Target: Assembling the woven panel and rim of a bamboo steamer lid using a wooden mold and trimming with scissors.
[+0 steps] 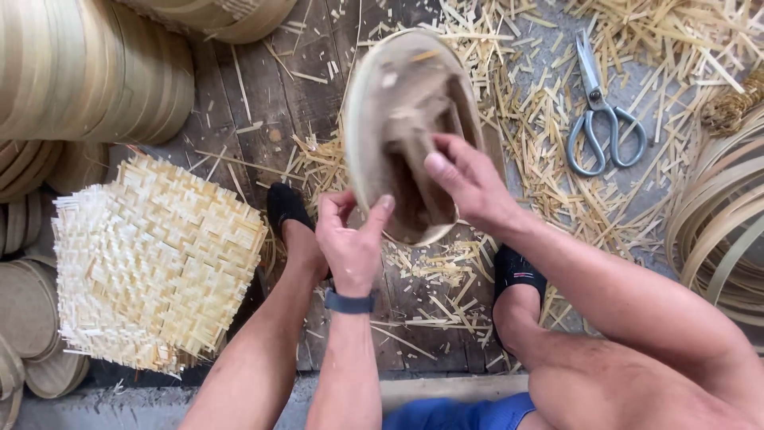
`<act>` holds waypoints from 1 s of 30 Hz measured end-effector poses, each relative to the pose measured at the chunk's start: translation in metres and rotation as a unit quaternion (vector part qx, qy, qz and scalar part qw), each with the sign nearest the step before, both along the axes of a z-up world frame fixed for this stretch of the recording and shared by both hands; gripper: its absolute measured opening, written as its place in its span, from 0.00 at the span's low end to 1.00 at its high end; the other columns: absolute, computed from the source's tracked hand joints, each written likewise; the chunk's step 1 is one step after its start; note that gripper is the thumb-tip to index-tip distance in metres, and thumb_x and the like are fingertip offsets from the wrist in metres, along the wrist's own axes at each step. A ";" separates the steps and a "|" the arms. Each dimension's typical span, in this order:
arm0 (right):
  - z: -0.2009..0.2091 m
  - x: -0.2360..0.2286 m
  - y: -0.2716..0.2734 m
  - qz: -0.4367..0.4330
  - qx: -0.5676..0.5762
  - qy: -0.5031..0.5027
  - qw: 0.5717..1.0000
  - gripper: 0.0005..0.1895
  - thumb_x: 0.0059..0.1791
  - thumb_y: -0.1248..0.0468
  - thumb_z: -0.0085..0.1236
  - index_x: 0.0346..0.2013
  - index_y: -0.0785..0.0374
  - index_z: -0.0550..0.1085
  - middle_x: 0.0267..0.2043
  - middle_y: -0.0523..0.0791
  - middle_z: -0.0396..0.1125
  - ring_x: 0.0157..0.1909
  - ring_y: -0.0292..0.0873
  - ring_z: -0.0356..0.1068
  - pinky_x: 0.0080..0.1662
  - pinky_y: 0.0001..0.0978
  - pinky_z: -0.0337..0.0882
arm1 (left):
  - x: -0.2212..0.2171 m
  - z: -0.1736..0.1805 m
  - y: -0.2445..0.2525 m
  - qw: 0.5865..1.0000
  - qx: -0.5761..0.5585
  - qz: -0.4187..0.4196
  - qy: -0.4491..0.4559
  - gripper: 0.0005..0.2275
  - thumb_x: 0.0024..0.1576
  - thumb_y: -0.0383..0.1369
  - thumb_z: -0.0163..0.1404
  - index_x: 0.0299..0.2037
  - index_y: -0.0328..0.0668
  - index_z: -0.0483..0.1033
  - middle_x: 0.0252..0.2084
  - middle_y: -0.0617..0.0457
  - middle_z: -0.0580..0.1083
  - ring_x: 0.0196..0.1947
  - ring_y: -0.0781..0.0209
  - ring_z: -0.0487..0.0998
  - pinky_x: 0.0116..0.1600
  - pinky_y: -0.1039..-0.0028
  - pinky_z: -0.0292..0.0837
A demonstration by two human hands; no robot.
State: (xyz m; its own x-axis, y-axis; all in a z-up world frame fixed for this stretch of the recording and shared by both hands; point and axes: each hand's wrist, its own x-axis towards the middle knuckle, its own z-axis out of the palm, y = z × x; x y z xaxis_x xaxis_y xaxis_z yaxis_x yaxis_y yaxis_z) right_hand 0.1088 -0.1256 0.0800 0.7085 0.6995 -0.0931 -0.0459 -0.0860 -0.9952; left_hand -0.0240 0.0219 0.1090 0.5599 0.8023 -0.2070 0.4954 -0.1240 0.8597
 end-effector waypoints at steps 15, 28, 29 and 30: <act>-0.129 -0.020 -0.138 -0.211 0.264 0.454 0.824 0.42 0.59 0.35 0.36 0.70 0.68 0.57 0.64 0.51 0.61 0.68 0.51 0.63 0.67 0.49 0.66 | 0.034 -0.004 0.048 0.994 0.089 -0.007 -0.062 0.29 0.59 0.59 0.48 0.53 0.41 0.81 0.33 0.50 0.81 0.24 0.72 0.72 0.27 0.80 0.65; -0.127 -0.057 -0.102 -0.073 0.069 0.525 0.845 0.48 0.53 0.31 0.22 0.60 0.72 0.67 0.49 0.57 0.71 0.48 0.52 0.74 0.50 0.45 0.72 | 0.047 -0.055 0.176 0.984 -0.172 0.020 0.043 0.43 0.42 0.67 0.53 0.46 0.24 0.78 0.48 0.42 0.81 0.44 0.58 0.84 0.48 0.64 0.84; -0.139 -0.064 -0.111 -0.061 0.038 0.477 0.876 0.44 0.56 0.33 0.26 0.58 0.71 0.70 0.43 0.56 0.73 0.43 0.51 0.74 0.44 0.44 0.73 | 0.049 -0.076 0.177 0.981 -0.183 0.009 0.060 0.44 0.42 0.68 0.54 0.48 0.24 0.77 0.50 0.42 0.80 0.47 0.59 0.82 0.50 0.63 0.81; -0.137 -0.072 -0.112 -0.064 0.036 0.477 0.876 0.44 0.56 0.33 0.26 0.58 0.71 0.70 0.43 0.56 0.73 0.43 0.51 0.74 0.44 0.44 0.73 | 0.050 -0.090 0.176 0.981 -0.186 0.007 0.061 0.44 0.42 0.68 0.54 0.48 0.24 0.77 0.50 0.42 0.80 0.47 0.59 0.82 0.50 0.63 0.81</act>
